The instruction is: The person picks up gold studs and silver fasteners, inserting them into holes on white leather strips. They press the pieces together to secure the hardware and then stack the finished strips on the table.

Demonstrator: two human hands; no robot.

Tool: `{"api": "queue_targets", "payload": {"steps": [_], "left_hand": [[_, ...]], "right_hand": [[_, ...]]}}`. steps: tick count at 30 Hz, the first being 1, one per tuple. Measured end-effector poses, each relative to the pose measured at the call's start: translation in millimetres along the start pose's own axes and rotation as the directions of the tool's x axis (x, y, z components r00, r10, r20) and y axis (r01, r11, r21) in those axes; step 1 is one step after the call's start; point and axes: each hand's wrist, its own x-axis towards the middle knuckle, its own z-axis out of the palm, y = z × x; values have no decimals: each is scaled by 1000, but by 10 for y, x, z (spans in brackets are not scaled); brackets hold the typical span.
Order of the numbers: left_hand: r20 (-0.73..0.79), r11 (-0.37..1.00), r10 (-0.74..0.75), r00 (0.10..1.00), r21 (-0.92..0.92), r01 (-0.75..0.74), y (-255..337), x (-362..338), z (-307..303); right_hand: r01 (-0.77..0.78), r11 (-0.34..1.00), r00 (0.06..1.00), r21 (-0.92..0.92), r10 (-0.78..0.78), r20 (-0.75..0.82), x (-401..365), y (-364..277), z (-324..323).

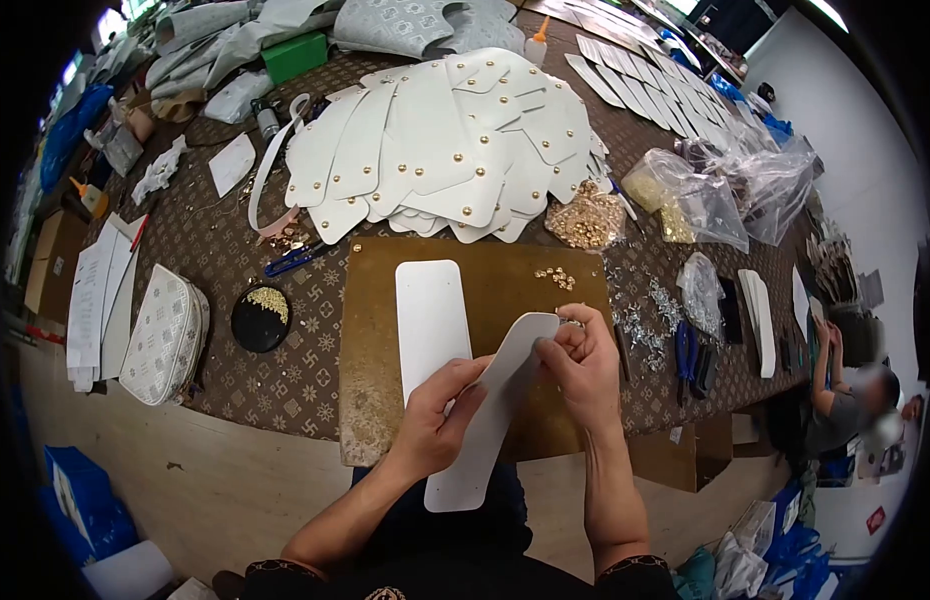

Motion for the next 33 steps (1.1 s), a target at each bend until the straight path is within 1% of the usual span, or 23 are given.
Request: {"api": "queue_targets", "payload": {"steps": [1, 3, 4, 6, 7, 8, 10, 11, 13, 14, 17, 18, 20, 21, 22, 23, 24, 26, 27, 28, 30, 31, 33], "left_hand": [[20, 1000, -4, 1000, -6, 4, -10, -7, 1], [-33, 997, -60, 998, 49, 62, -31, -32, -5], [-22, 997, -66, 998, 45, 67, -53, -56, -11], [-171, 951, -304, 937, -109, 288, -101, -102, -24], [-190, 942, -273, 943, -250, 223, -99, -66, -33], [-188, 941, -276, 942, -252, 225, -125, -49, -52], [-250, 893, -303, 920, -412, 183, -185, -7, -88], [-247, 891, -306, 920, -414, 185, -175, 13, -84], [-223, 865, -350, 910, -450, 222, -118, 57, -72], [-219, 864, -352, 910, -449, 226, -128, 75, -68], [-207, 856, -357, 911, -463, 230, -150, 136, -82], [-182, 862, -354, 917, -443, 245, -147, 157, -94], [-163, 870, -349, 923, -422, 254, -129, 181, -106], [-146, 872, -358, 922, -406, 274, -110, 198, -106], [-133, 873, -366, 921, -390, 291, -100, 214, -104], [-144, 875, -362, 921, -392, 283, -110, 222, -95], [-127, 887, -340, 932, -372, 273, -130, 219, -77], [-117, 900, -317, 941, -351, 259, -140, 211, -53], [-89, 911, -300, 950, -321, 258, -133, 208, -36], [-57, 922, -284, 957, -291, 256, -124, 214, -11], [-26, 924, -288, 957, -271, 270, -75, 229, 42], [-1, 927, -291, 957, -248, 282, -59, 236, 62], [30, 928, -302, 953, -221, 301, -58, 241, 82]], "right_hand": [[0, 1000, 1000, 0, 0, -21, 3, -26, 0], [-81, 986, 996, -144, 86, 30, 29, -84, -22], [-87, 986, 996, -143, 90, 17, 47, -132, -54], [-174, 947, 982, -269, 186, 19, 72, -232, -176], [-70, 889, 998, -453, 63, -32, 59, -222, -281], [-74, 888, 997, -454, 65, -35, 39, -169, -407], [-11, 638, 999, -770, -17, -27, -3, -91, -556], [-14, 637, 999, -771, -15, -31, -28, -44, -586], [52, 542, 995, -839, -102, -4, -67, -4, -517], [48, 544, 995, -838, -101, -8, -85, 16, -492], [175, 441, 973, -880, -217, 85, -110, 64, -432], [177, 442, 972, -880, -221, 84, -110, 70, -436], [258, 362, 953, -896, -246, 175, -103, 78, -450], [265, 361, 951, -894, -250, 181, -97, 73, -466], [285, 405, 944, -869, -276, 181, -88, 63, -494], [306, 448, 937, -840, -299, 182, -66, 53, -515], [318, 447, 934, -836, -298, 195, -48, 5, -510], [230, 610, 956, -758, -287, 59, -31, -112, -476], [173, 744, 973, -645, -230, -3, -25, -117, -456], [174, 743, 973, -646, -230, -3, -8, -123, -411], [222, 879, 970, -422, -241, 7, 39, -134, -241], [223, 878, 970, -423, -242, 8, 78, -138, -170], [385, 748, 917, -541, -374, 136, 157, -135, -52]]}}
